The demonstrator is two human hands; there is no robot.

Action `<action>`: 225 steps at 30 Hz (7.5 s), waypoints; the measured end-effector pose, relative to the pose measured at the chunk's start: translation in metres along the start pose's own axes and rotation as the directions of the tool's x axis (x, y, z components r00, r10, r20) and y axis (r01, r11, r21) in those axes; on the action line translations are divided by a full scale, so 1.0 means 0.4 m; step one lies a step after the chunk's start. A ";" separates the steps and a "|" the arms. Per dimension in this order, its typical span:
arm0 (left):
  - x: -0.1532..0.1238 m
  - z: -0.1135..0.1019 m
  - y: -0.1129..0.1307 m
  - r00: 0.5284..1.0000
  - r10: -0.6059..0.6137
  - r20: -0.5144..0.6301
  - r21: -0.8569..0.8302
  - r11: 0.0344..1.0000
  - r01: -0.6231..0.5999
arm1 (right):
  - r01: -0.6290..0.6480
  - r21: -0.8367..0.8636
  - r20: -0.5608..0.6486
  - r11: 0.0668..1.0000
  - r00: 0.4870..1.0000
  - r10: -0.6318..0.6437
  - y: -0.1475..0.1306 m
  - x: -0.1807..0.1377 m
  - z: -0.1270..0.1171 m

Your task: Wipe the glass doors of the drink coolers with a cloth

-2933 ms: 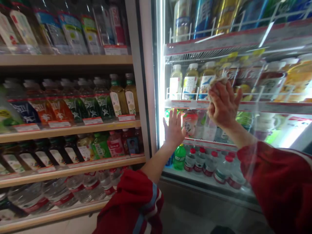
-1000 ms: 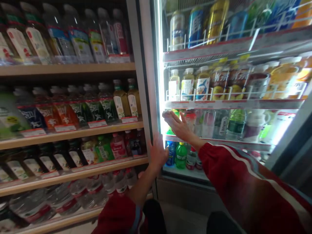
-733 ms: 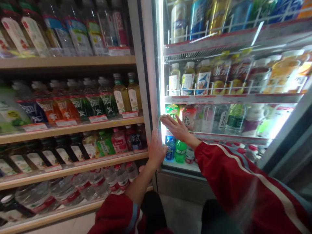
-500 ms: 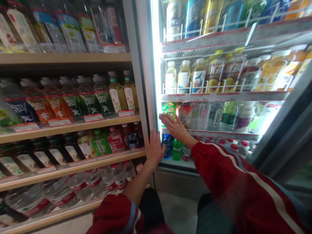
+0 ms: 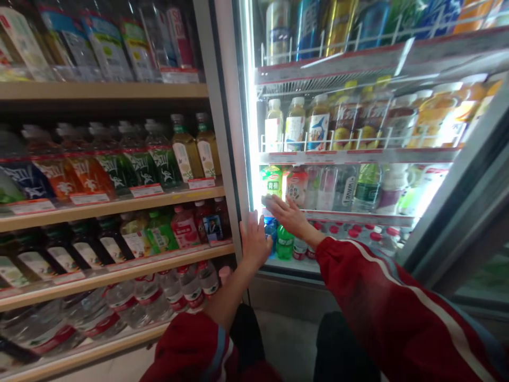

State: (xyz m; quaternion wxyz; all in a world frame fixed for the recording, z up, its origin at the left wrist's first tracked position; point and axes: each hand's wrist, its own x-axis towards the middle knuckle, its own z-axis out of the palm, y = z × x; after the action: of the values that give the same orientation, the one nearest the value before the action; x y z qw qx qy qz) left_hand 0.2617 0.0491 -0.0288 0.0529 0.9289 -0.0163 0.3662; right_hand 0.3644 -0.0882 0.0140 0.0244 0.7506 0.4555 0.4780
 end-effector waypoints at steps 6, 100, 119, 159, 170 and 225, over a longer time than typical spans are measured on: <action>0.012 -0.003 0.009 1.000 -0.013 0.014 0.002 1.000 0.013 | -0.134 -0.018 -0.037 0.991 0.990 0.133 0.041 -0.017 -0.017; 0.094 0.001 0.226 0.984 0.178 -0.003 -0.081 0.981 -0.178 | -0.468 -0.110 -0.081 0.877 0.883 0.462 0.163 -0.287 -0.121; 0.108 0.013 0.277 0.967 0.252 -0.026 -0.059 0.966 -0.253 | -0.525 -0.166 -0.187 0.835 0.848 0.496 0.209 -0.297 -0.129; 0.142 0.055 0.479 0.899 0.438 -0.012 -0.112 0.893 -0.436 | -0.584 -0.233 -0.232 0.777 0.810 0.539 0.309 -0.454 -0.187; 0.156 0.068 0.509 0.882 0.471 -0.006 -0.124 0.875 -0.468 | -0.583 -0.238 -0.192 0.777 0.812 0.551 0.288 -0.492 -0.189; 0.141 0.042 0.347 0.945 0.325 -0.025 -0.129 0.937 -0.326 | -0.698 -0.163 -0.308 0.697 0.708 0.636 0.306 -0.452 -0.221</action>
State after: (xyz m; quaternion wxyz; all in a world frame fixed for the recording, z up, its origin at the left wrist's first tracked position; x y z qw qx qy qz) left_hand 0.3049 -0.0901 0.0093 0.0526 0.9072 -0.1937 0.3696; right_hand 0.3566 -0.3230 -0.0061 -0.1029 0.7942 0.0807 0.5934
